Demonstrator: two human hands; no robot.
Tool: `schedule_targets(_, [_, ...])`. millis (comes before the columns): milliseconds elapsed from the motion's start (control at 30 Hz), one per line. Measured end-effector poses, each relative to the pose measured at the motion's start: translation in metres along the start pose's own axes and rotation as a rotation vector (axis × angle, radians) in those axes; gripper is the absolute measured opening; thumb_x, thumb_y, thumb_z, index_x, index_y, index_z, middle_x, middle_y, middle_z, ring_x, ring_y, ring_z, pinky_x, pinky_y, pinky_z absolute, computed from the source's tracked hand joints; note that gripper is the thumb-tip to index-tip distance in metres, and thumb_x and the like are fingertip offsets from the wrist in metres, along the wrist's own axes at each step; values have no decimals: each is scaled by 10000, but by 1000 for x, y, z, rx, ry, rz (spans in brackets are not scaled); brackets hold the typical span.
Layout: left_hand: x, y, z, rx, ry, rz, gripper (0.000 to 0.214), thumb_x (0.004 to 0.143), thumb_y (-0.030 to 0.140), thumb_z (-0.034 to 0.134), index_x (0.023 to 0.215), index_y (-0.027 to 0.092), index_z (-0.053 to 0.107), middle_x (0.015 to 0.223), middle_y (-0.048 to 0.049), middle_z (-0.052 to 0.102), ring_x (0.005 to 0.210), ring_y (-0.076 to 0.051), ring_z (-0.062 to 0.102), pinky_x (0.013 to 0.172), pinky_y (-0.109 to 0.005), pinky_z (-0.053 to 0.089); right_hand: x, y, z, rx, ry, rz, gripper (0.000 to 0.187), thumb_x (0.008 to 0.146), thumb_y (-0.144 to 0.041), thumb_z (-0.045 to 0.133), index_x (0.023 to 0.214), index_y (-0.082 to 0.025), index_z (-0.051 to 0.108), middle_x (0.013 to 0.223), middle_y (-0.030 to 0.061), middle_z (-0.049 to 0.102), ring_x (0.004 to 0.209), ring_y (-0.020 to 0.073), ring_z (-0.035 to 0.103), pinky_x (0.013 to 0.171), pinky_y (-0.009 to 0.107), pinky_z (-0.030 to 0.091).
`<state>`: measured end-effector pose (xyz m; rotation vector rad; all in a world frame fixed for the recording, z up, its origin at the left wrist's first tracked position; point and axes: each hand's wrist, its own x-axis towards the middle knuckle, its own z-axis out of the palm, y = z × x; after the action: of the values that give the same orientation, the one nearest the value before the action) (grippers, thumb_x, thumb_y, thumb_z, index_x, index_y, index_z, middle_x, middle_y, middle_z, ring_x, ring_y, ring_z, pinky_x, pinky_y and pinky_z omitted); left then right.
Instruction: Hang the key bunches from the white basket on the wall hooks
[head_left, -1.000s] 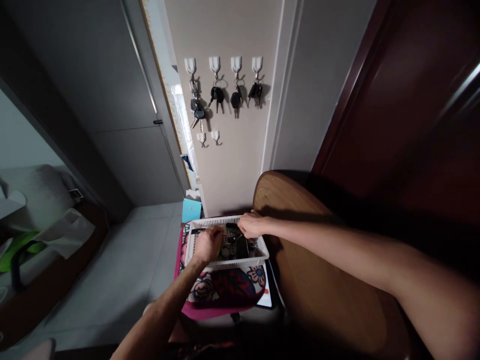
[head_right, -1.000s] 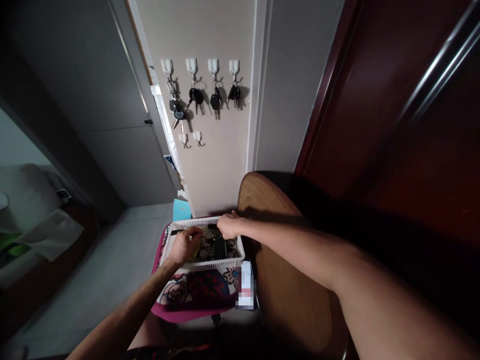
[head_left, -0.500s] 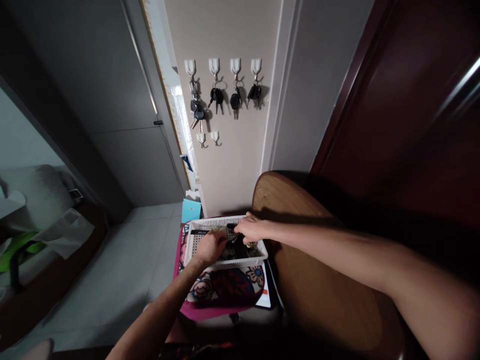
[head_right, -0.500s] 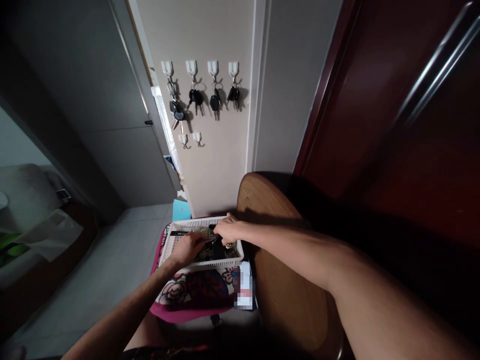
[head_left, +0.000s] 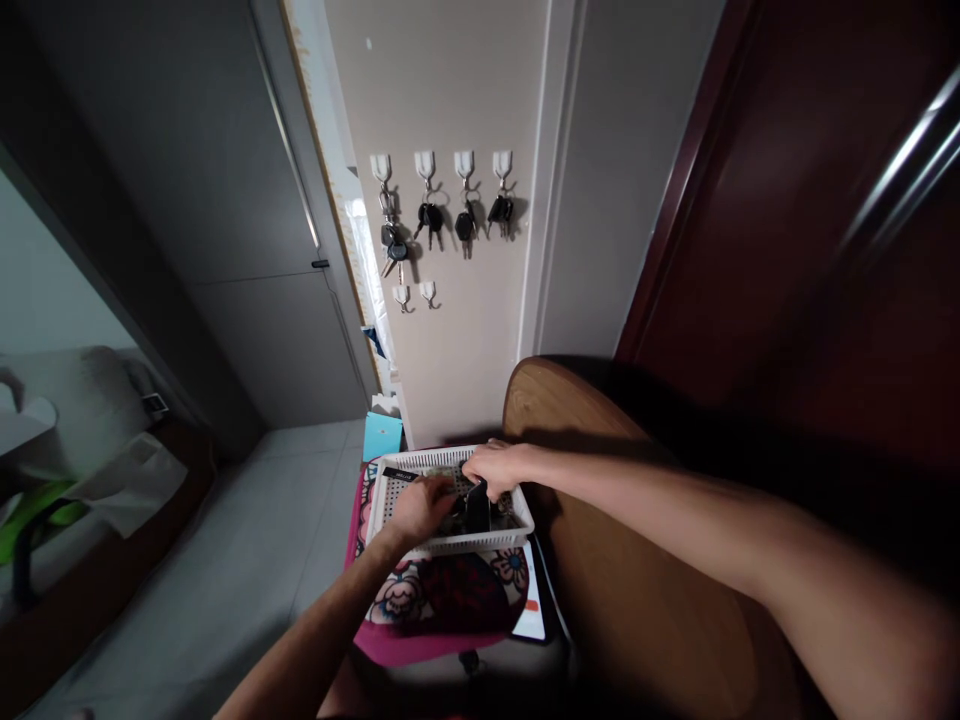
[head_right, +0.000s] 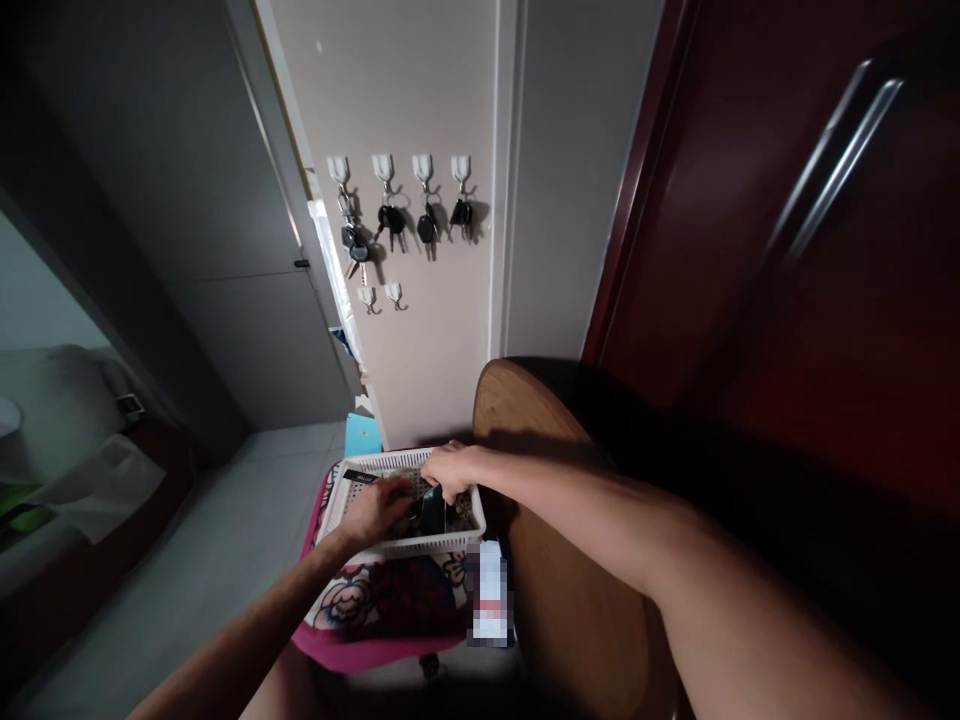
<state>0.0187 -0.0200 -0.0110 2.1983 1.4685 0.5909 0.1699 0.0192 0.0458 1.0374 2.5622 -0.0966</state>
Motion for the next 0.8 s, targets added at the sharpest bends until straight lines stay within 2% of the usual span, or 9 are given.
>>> schedule_targets(67, [3,0,0,-130,-48,-28,333,633,348,429,906,166,490,758,-23,564,665,-136,489,603,-228,359,1,4,-5,38,-12,-27,255,461,-228,581,712,-200,545,658,-19,525,604,120,464,503,209,313])
schedule_targets(167, [8,7,2,-308,-99,-60,420,563,292,514,956,154,454,746,-14,558,638,-123,483,577,-215,360,0,11,-13,108,13,-61,182,469,-209,570,649,-190,545,577,-38,508,529,88,437,447,180,284])
schedule_targets(267, [12,18,3,-457,-69,-114,390,497,232,569,866,135,489,692,-5,543,609,-109,461,548,-202,353,-3,16,-23,230,119,-68,163,473,-196,557,632,-177,530,551,-48,489,492,65,408,431,165,272])
schedule_targets(367, [15,27,0,-724,-41,-196,282,529,284,544,752,119,491,580,14,498,499,-77,422,451,-187,329,-7,19,-32,361,226,-35,115,474,-173,539,581,-158,501,503,-57,447,460,52,370,410,162,252])
schedule_targets(467, [17,29,-10,-954,-7,-221,285,543,346,533,705,117,481,529,26,470,423,-50,385,388,-170,286,-7,21,-36,616,304,-24,60,508,-142,497,550,-145,454,449,-69,387,423,41,339,390,158,245])
schedule_targets(600, [18,28,-27,-1088,76,-199,273,526,347,562,669,126,490,511,34,480,422,-37,390,393,-154,260,-6,25,-39,1028,334,-62,112,553,-105,449,661,-138,442,478,-71,417,419,40,384,419,165,303])
schedule_targets(700, [19,28,-33,-1134,99,-216,259,530,337,564,664,131,485,505,34,488,429,-39,408,400,-150,261,-7,27,-41,1136,408,-59,90,584,-125,444,673,-119,460,493,-56,441,438,42,413,461,178,334])
schedule_targets(800, [20,27,-31,-1148,98,-230,263,531,319,572,696,136,481,542,24,507,474,-55,454,416,-150,278,-8,29,-42,1168,499,-63,65,604,-146,443,649,-113,476,504,-45,457,447,42,428,482,184,343])
